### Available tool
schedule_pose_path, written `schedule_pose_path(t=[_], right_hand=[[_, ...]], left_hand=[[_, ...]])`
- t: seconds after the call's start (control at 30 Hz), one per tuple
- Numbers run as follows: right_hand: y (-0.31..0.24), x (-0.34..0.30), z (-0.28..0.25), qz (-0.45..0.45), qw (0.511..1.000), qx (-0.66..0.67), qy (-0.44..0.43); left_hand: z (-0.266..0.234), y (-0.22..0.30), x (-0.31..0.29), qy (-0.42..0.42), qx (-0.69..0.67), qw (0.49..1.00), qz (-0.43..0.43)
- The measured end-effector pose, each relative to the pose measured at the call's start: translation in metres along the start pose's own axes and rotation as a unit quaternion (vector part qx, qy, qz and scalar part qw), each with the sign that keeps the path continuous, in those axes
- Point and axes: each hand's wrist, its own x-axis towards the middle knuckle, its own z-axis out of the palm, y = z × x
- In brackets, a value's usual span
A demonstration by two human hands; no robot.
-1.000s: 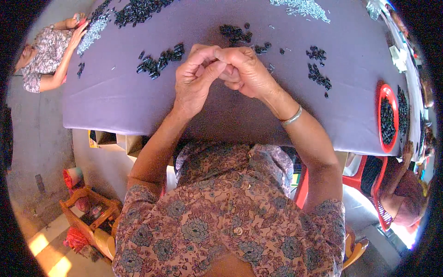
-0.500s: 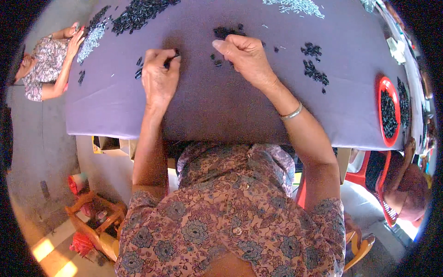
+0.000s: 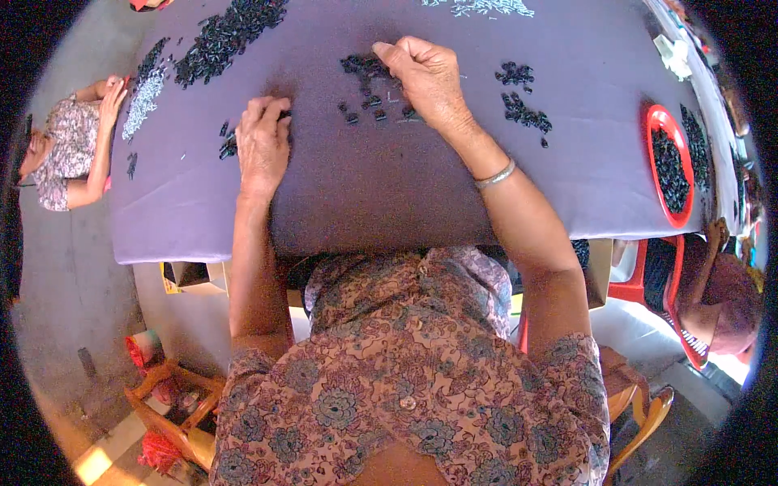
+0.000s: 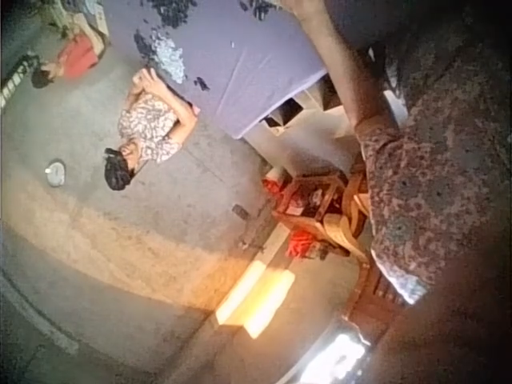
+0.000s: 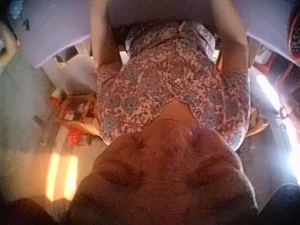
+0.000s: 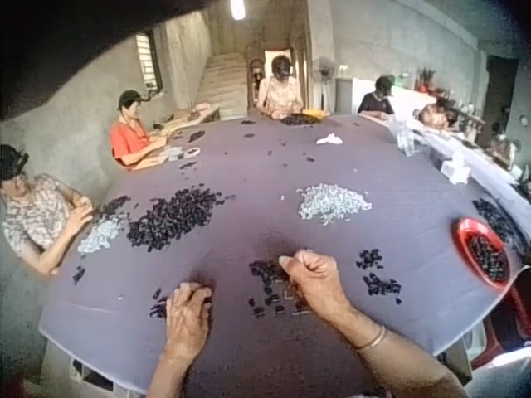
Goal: The person assembles small black plastic components by hand at a table.
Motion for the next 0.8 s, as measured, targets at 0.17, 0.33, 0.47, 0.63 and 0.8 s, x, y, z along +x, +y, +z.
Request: schedule_pose_path(t=[0.17,0.33,0.47,0.63,0.8], right_hand=[[0.000,0.004,-0.006,-0.040,0.999,-0.029,0.001],[0.002,0.011,-0.021,-0.034,0.970,-0.143,-0.195],[-0.001,0.010,-0.026,-0.040,0.927,-0.228,-0.296],[-0.006,0.001,-0.017,-0.130,0.859,-0.388,-0.309],[-0.006,-0.005,-0.012,-0.169,0.843,-0.422,-0.287]], left_hand=[[0.000,-0.016,-0.003,0.007,0.045,0.996,-0.070],[-0.001,-0.019,-0.004,0.007,0.070,0.990,-0.122],[-0.002,-0.013,-0.002,0.089,0.072,0.988,-0.107],[-0.002,0.018,0.003,0.146,-0.122,0.981,-0.033],[0.002,0.049,0.001,0.103,-0.345,0.931,-0.064]])
